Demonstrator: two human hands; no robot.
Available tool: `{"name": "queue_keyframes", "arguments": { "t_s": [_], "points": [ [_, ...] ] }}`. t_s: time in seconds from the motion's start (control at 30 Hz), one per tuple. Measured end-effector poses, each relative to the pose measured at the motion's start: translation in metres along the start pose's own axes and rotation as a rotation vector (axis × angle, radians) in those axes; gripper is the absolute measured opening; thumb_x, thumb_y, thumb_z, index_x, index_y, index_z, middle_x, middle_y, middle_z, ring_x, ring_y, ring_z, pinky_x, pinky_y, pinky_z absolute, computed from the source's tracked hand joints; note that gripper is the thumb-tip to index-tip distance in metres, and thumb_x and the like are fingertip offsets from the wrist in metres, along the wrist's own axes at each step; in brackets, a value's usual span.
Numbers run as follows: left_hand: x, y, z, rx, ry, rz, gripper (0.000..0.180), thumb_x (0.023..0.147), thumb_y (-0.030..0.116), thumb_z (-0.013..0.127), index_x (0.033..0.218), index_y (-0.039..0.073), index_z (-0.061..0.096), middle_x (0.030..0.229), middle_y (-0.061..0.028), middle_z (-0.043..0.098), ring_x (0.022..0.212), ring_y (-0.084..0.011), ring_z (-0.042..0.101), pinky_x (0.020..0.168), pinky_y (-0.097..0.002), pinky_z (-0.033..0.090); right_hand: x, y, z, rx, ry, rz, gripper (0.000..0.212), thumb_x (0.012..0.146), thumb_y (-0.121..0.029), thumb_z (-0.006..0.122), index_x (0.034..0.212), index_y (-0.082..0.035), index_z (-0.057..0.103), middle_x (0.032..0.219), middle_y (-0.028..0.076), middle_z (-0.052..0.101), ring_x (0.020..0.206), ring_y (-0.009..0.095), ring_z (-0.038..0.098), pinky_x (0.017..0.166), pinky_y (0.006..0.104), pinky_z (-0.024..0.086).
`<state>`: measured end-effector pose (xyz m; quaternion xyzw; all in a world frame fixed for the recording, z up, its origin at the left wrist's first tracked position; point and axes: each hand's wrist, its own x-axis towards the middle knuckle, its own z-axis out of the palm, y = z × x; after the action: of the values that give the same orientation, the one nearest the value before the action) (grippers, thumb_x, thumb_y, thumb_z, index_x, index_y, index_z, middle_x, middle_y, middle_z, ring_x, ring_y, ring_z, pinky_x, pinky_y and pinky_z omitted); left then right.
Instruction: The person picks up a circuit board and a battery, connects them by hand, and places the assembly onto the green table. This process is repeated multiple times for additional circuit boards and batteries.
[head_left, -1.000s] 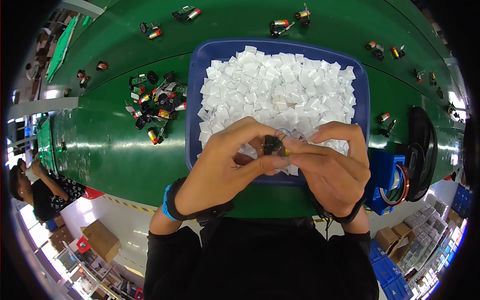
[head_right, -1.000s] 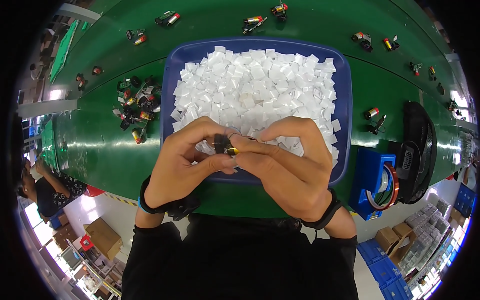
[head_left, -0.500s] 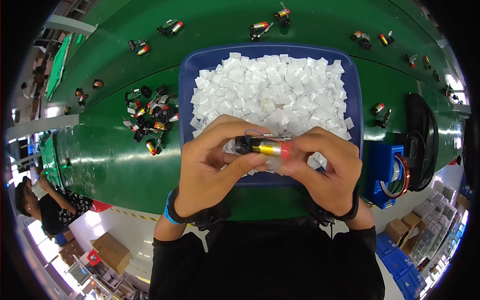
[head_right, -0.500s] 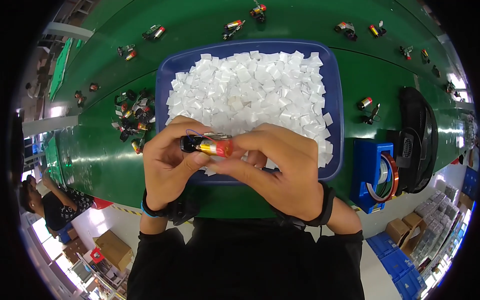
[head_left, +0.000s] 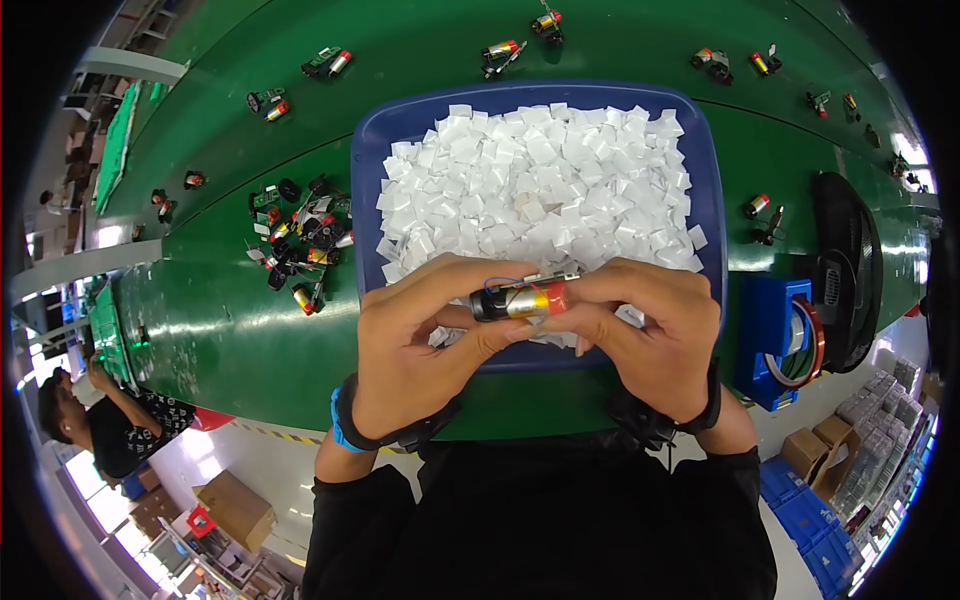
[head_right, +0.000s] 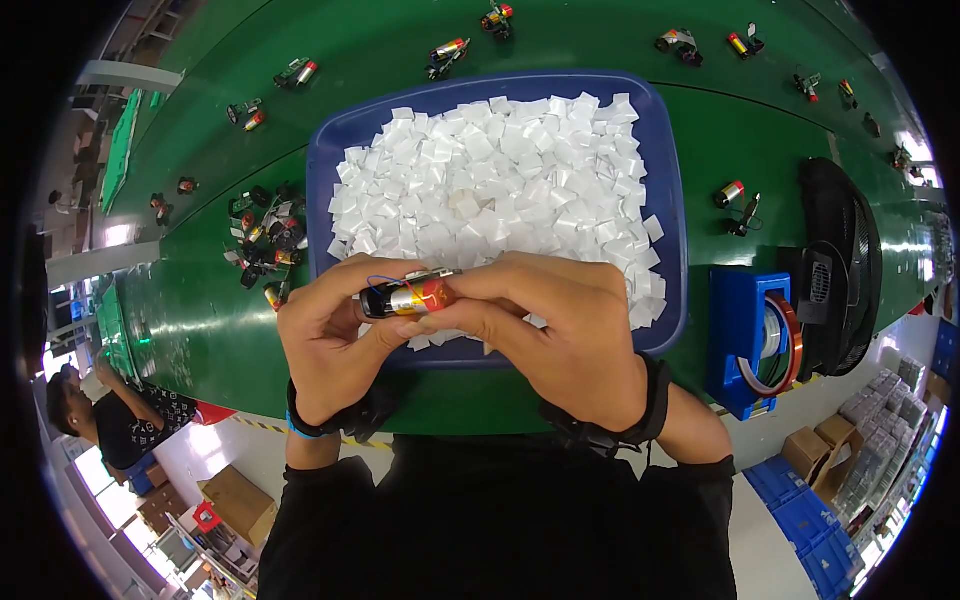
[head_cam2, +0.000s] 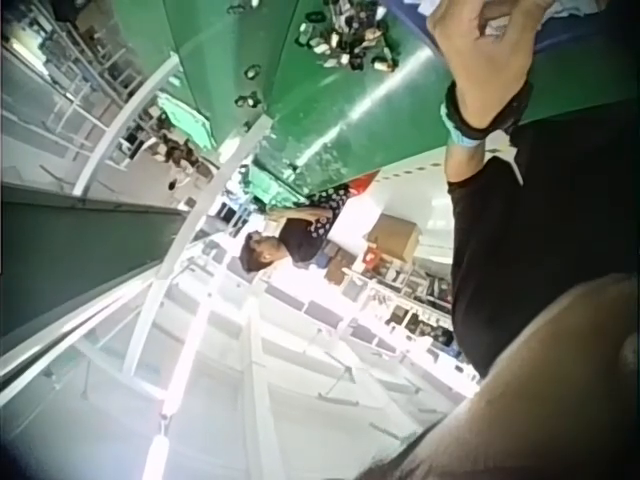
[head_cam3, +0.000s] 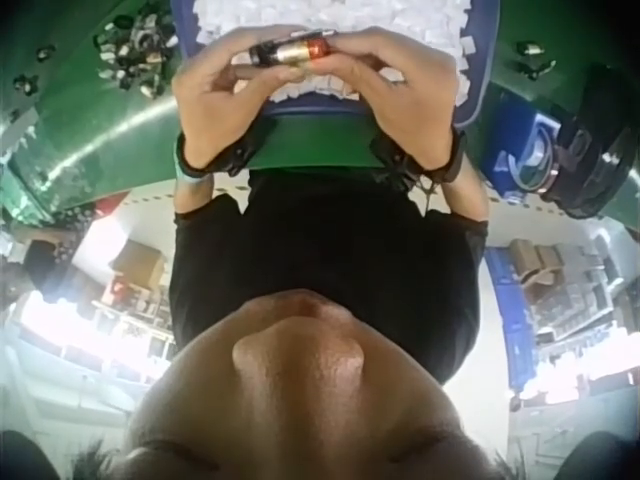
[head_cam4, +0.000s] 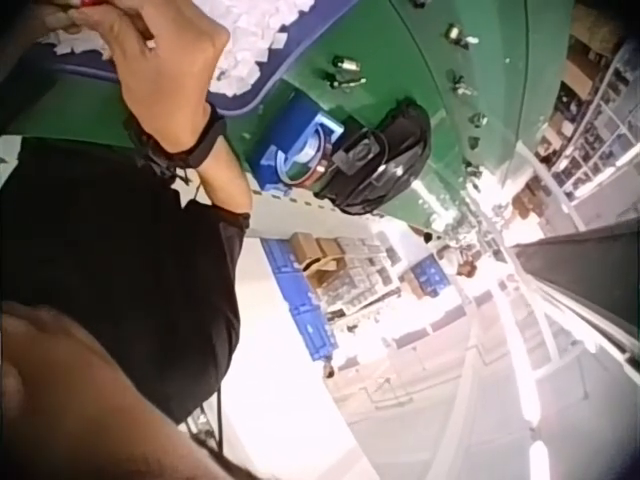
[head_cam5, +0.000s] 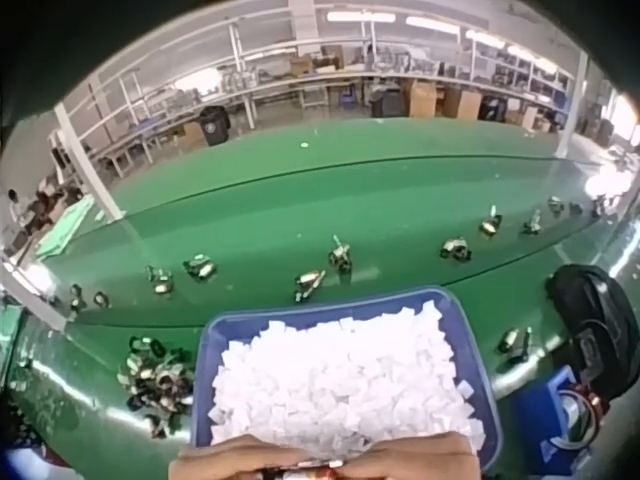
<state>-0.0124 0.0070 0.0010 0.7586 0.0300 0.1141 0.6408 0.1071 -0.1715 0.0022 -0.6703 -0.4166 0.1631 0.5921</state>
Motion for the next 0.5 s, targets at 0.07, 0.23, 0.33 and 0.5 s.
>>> {"name": "queue_keyframes", "arguments": {
  "t_s": [0.07, 0.23, 0.33, 0.5],
  "points": [
    [-0.001, 0.002, 0.001, 0.023, -0.006, 0.003, 0.037, 0.086, -0.005, 0.069, 0.122, -0.004, 0.060, 0.108, -0.0182, 0.068, 0.095, -0.0212, 0.069, 0.071, -0.0258, 0.062, 0.000, 0.001, -0.001, -0.009, 0.003, -0.004, 0.019, 0.077, -0.002, 0.081, 0.092, 0.001, 0.070, 0.077, 0.011, 0.069, 0.058, 0.012, 0.064, 0.051, 0.0212, 0.045],
    [-0.005, 0.008, 0.000, -0.428, -0.005, -0.338, 0.031, 0.089, -0.004, 0.067, 0.119, -0.007, 0.059, 0.105, -0.0172, 0.067, 0.088, -0.0194, 0.069, 0.068, -0.0259, 0.060, 0.008, -0.003, -0.001, -0.046, 0.116, -0.040, 0.025, 0.071, -0.007, 0.084, 0.093, -0.002, 0.072, 0.080, 0.009, 0.069, 0.063, 0.012, 0.066, 0.052, 0.0216, 0.047],
    [-0.002, 0.010, -0.008, -0.587, -0.104, -0.443, 0.029, 0.090, -0.004, 0.065, 0.118, -0.009, 0.059, 0.103, -0.0163, 0.066, 0.084, -0.0184, 0.068, 0.067, -0.0270, 0.060, 0.013, 0.000, -0.005, -0.287, -0.106, -0.422, 0.034, 0.066, -0.011, 0.085, 0.097, -0.004, 0.074, 0.083, 0.007, 0.067, 0.065, 0.013, 0.066, 0.053, 0.0227, 0.048],
    [-0.001, 0.012, -0.011, -0.584, -0.163, -0.496, 0.026, 0.091, -0.002, 0.065, 0.116, -0.008, 0.059, 0.101, -0.0146, 0.065, 0.078, -0.0165, 0.066, 0.065, -0.0278, 0.060, 0.008, 0.001, -0.003, -0.277, -0.116, -0.354, 0.040, 0.065, -0.014, 0.085, 0.102, -0.004, 0.074, 0.082, 0.005, 0.066, 0.063, 0.016, 0.065, 0.053, 0.0237, 0.049]
  ]
}}
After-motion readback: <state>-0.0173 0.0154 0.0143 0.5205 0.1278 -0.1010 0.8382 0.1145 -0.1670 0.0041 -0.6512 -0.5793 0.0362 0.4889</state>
